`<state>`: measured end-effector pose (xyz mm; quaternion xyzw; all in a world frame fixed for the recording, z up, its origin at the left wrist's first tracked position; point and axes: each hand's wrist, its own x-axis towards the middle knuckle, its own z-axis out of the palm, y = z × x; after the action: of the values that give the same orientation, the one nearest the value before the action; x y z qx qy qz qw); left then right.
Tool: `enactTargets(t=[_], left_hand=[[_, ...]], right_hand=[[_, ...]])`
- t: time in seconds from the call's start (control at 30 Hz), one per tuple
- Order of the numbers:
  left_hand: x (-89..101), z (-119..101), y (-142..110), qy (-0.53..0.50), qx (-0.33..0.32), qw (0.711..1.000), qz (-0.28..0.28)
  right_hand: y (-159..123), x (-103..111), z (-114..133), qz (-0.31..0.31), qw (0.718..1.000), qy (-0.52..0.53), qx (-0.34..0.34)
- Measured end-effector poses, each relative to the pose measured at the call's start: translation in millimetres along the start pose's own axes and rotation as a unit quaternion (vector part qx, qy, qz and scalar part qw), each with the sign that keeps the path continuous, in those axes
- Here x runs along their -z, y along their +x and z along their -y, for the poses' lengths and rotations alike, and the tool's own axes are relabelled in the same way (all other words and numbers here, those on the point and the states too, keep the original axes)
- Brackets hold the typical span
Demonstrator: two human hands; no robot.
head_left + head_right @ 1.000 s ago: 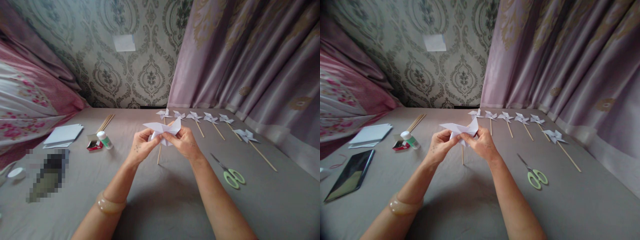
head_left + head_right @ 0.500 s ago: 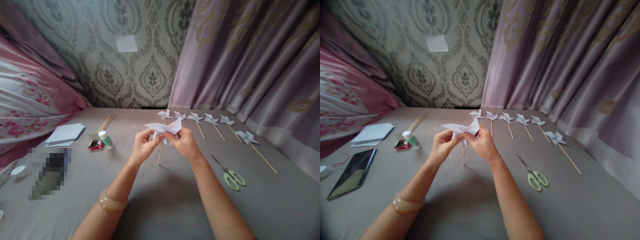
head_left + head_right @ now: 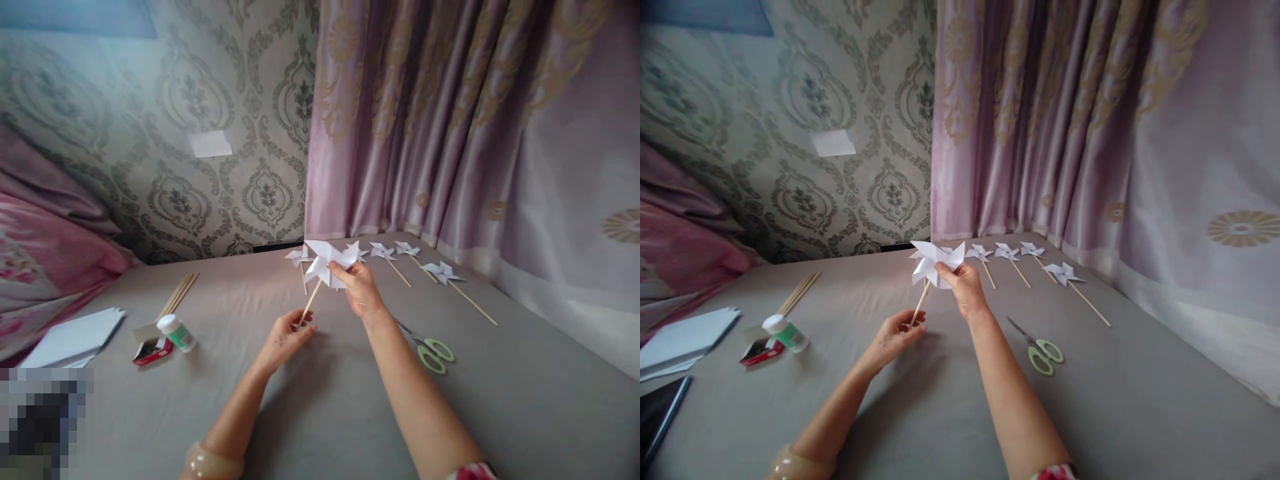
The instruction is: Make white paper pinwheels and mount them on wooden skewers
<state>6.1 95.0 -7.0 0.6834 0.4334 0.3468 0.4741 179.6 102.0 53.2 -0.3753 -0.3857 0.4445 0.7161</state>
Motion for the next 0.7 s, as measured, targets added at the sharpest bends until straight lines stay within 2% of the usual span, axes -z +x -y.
enactTargets(t=[0.13,0.27,0.4,0.57,0.63,0.7], left_hand=[[-11.2,11.3,0.9,0.016,-0.006,1.0,0.015],[-14.5,14.6,0.2,0.033,-0.034,0.999,0.021],[-18.8,14.9,-0.8,0.05,-0.035,0.998,0.017],[-20.1,8.4,-3.9,0.035,-0.023,0.999,-0.012],[-18.8,6.8,-5.3,0.018,-0.008,1.0,-0.018],[-17.5,6.9,-6.1,0.0,0.004,1.0,-0.027]], right_hand=[[9.6,12.3,-0.3,-0.037,0.999,0.028,0.0],[14.5,18.1,-3.0,-0.059,0.998,0.037,0.007],[16.2,20.3,-7.4,-0.067,0.997,0.027,0.001],[16.4,24.0,-9.6,-0.041,0.999,-0.023,-0.007],[17.4,28.7,-8.0,-0.014,0.999,-0.046,-0.016],[19.1,35.2,-5.2,-0.013,0.997,-0.077,-0.028]])
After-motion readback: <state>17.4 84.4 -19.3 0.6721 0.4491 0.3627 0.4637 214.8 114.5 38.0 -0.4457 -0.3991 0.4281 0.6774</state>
